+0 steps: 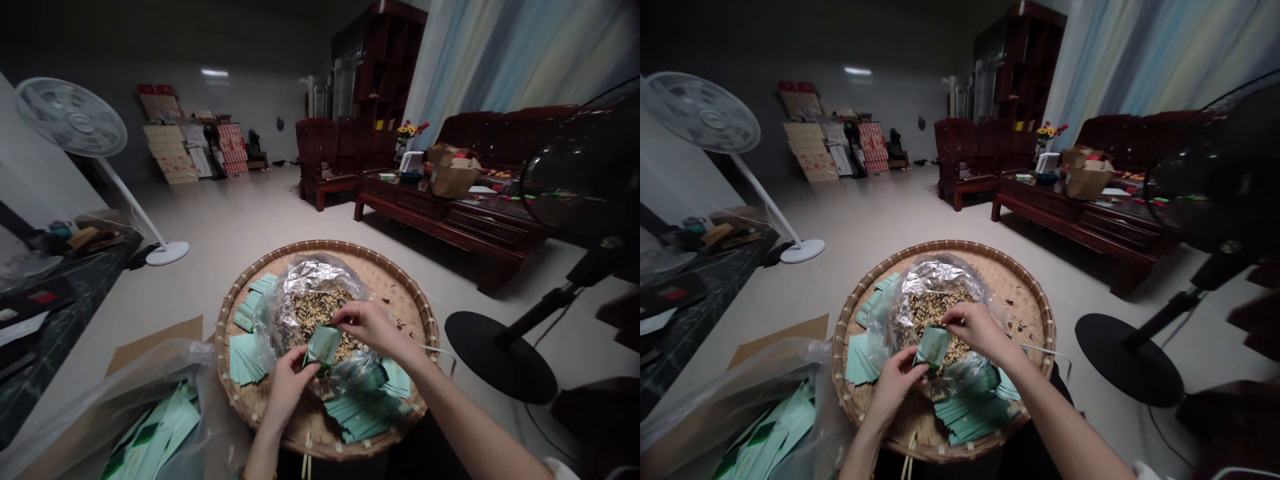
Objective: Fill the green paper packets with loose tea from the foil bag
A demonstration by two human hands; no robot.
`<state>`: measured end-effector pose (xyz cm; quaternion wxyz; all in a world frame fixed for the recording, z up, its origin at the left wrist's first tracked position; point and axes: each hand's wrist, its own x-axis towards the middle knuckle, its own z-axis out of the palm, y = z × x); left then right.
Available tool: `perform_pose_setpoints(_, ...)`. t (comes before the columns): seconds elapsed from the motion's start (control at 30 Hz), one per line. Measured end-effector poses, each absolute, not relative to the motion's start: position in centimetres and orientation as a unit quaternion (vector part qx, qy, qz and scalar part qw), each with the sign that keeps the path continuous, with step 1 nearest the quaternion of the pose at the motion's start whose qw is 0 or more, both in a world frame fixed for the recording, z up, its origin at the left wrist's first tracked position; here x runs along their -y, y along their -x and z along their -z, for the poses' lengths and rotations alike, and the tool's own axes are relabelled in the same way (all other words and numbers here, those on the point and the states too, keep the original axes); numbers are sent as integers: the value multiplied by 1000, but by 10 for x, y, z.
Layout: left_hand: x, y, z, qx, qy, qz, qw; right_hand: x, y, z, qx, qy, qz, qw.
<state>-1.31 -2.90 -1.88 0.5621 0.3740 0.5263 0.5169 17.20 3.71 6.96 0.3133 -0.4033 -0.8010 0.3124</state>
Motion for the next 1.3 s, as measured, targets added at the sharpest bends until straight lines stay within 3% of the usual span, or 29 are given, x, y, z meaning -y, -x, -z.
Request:
perform_pose_setpoints(0.63,29,7,14,-517,-315,-541,584,-26,-167,-89,830,348,-310,307)
perform_pose_setpoints(0.9,32,3,9,-498,-311,-544,600,-29,-158,-64,852,388,-160,313)
perform_pose_setpoints(1.13,37,3,10,-511,-302,-538,599,-36,-153,-33,746,416,-279,439)
perform_pose_setpoints(1.3,41,0,9,-486,-306,-566,591,-39,-156,-27,736,421,-318,424)
